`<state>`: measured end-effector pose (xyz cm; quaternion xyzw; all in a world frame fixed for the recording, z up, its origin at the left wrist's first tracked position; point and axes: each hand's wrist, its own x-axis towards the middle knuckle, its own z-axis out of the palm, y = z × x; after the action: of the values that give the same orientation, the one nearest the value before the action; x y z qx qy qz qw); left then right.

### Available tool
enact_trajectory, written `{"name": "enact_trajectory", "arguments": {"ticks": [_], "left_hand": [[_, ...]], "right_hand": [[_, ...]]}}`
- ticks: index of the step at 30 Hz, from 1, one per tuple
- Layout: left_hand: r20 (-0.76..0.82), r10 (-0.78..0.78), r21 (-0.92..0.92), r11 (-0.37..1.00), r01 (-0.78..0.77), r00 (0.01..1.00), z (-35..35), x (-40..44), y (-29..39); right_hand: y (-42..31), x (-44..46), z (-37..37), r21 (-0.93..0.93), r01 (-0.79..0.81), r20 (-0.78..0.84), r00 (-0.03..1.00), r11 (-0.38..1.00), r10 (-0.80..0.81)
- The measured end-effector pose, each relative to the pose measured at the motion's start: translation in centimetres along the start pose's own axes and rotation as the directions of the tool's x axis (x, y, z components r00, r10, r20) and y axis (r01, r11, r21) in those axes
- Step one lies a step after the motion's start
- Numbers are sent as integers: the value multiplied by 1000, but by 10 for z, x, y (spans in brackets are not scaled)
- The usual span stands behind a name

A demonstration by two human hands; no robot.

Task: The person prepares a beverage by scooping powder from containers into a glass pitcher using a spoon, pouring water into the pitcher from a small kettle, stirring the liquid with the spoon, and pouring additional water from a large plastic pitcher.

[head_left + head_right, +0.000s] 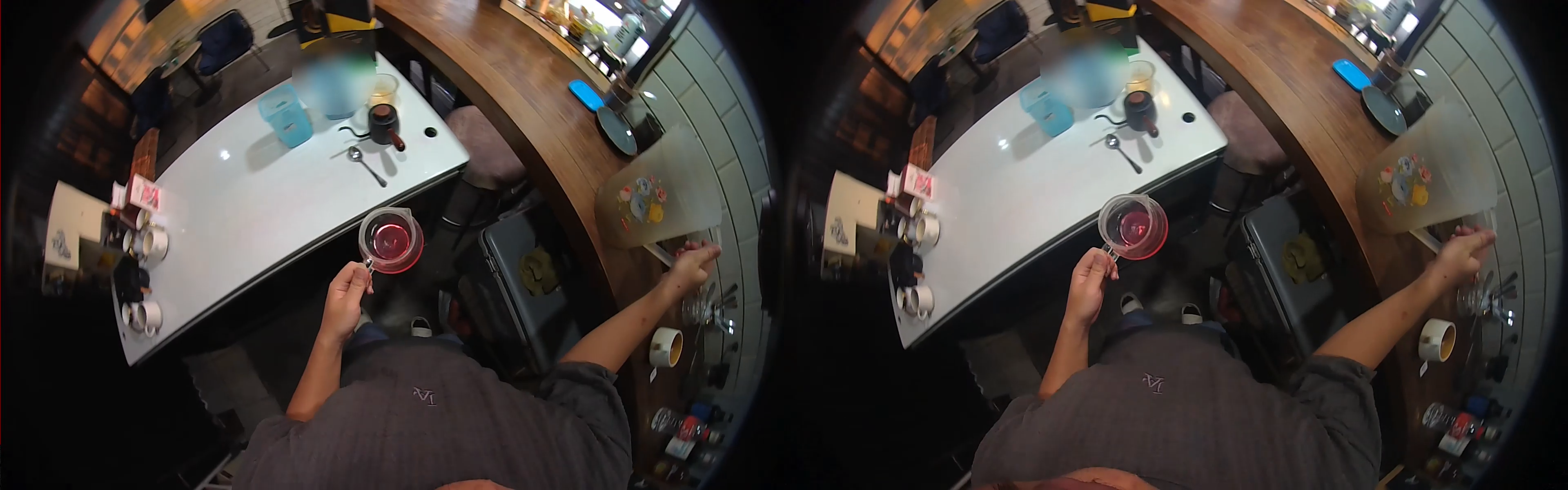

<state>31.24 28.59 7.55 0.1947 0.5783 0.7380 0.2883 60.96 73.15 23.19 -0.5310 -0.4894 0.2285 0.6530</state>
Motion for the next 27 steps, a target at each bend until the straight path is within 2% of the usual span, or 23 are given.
{"name": "enact_trajectory", "arguments": {"ticks": [1,2,4,5,6,8,10,12,13,16,17,18,19,20,21,22,23,24,25,26,27], "left_hand": [[-23,14,10,1000,-14,1000,-1,-9,0],[-52,30,11,1000,-29,998,-3,-18,1],[-92,46,19,999,-44,995,-9,-35,4],[-110,61,22,998,-59,992,-14,-42,5],[-136,69,39,997,-64,988,-20,-50,5],[-181,84,61,995,-74,980,-35,-66,9],[-224,109,72,993,-96,969,-50,-80,14],[-255,116,78,992,-99,960,-63,-95,24],[-273,116,83,992,-96,955,-71,-101,28],[-293,152,55,988,-143,944,-101,-120,33],[-281,150,56,989,-140,948,-112,-126,36],[-282,148,53,989,-139,948,-122,-132,40],[-283,146,50,989,-138,948,-131,-138,44],[-269,146,50,989,-138,952,-140,-143,48],[-267,144,66,989,-131,953,-150,-147,53],[-265,139,82,989,-122,954,-160,-151,57],[-247,136,83,989,-119,959,-171,-155,60],[-236,137,72,990,-124,962,-180,-158,62],[-224,137,59,990,-127,965,-189,-160,64],[-204,133,56,991,-124,970,-198,-162,66],[-188,127,41,992,-121,974,-206,-163,67]], "right_hand": [[-3,0,12,55,-14,-126,992,998,21],[-7,-2,17,74,-14,-99,995,997,21],[-17,-9,17,-128,48,-188,979,991,-72],[-20,-13,19,-153,119,-205,967,981,-149],[-25,-18,22,-135,121,-191,971,983,-146],[-37,-32,27,-169,287,-191,929,943,-317],[-62,-53,26,-163,241,-129,956,957,-263],[-78,-68,24,-133,325,-5,944,936,-329],[-82,-75,25,-127,324,-3,945,937,-327],[-102,-99,30,208,261,170,939,943,-297],[-115,-118,35,310,158,201,953,938,-227],[-94,-96,44,459,36,395,887,888,-240],[-115,-133,44,377,32,384,904,926,-188],[-124,-154,42,435,-111,555,815,894,-169],[-130,-177,48,524,-160,620,745,837,-246],[-154,-220,45,507,-69,599,746,859,-293],[-165,-248,45,402,109,569,748,909,-341],[-160,-258,50,312,198,575,739,929,-351],[-185,-294,41,341,191,605,705,920,-370],[-193,-317,43,383,221,553,724,897,-414],[-196,-331,42,383,259,559,699,887,-446]]}}
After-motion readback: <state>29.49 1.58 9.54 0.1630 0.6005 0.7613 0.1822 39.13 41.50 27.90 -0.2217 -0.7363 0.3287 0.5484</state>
